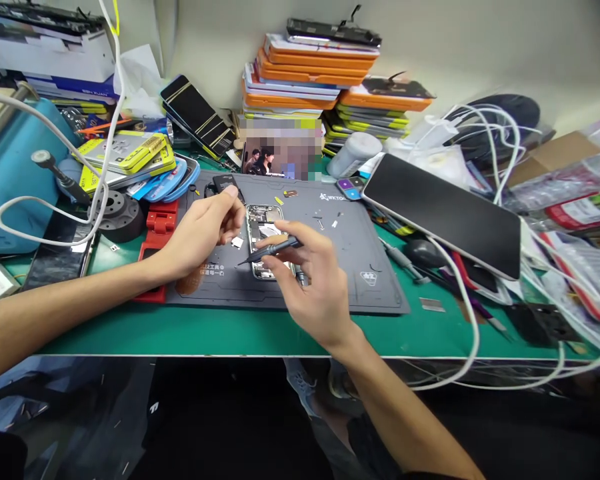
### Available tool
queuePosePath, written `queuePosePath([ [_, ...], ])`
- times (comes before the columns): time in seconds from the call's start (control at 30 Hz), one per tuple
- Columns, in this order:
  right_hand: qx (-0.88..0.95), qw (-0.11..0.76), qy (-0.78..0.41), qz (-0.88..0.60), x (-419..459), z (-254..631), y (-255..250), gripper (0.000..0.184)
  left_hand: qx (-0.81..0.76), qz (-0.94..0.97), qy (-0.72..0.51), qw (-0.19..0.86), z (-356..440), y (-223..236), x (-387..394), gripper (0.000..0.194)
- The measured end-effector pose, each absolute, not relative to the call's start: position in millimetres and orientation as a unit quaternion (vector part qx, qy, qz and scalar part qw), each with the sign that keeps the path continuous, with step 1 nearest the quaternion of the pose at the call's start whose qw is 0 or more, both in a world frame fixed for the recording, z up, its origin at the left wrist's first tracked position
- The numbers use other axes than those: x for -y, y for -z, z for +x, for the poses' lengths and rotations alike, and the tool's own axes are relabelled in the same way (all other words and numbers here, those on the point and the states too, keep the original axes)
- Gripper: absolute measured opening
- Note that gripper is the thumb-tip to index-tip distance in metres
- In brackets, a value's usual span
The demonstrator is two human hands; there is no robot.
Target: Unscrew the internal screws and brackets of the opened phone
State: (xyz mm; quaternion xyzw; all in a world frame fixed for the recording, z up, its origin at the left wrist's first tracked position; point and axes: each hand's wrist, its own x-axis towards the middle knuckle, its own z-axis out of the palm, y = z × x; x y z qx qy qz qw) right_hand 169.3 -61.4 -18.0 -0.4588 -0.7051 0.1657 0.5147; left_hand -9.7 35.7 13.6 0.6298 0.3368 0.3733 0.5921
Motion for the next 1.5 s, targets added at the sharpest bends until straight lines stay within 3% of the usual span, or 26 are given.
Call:
queuePosePath([
  [0.33,0.703,0.514,-0.157,-0.466,58.6,168.2,25.3,0.051,-0.336,0.647,-0.355,0.585,-10.1,-11.3,-35.9,0.051],
  [0.57,0.629,0.610,-0.145,-0.460,57.1,173.4,25.0,0.047,-0.342,0.717,-0.338,0.505,-12.9,-12.4,-33.9,0.040],
  [0.73,0.579,0.658,-0.105,-0.471,55.1,177.0,21.4,0.045,-0.332,0.772,-0.252,0.480,-13.3,-13.6,-31.5,0.034],
  [0.87,0.573,0.665,-0.073,-0.474,55.1,177.3,19.0,0.044,-0.301,0.785,-0.227,0.492,-12.1,-10.9,-31.6,0.037],
  [1.1,0.566,0.674,-0.091,-0.465,56.9,176.1,16.6,0.042,-0.264,0.786,-0.251,0.500,-12.6,-7.7,-33.0,0.025],
  [1.5,0.552,0.680,-0.139,-0.463,57.0,178.7,18.4,0.044,-0.262,0.802,-0.240,0.481,-13.6,-8.0,-33.2,0.030],
])
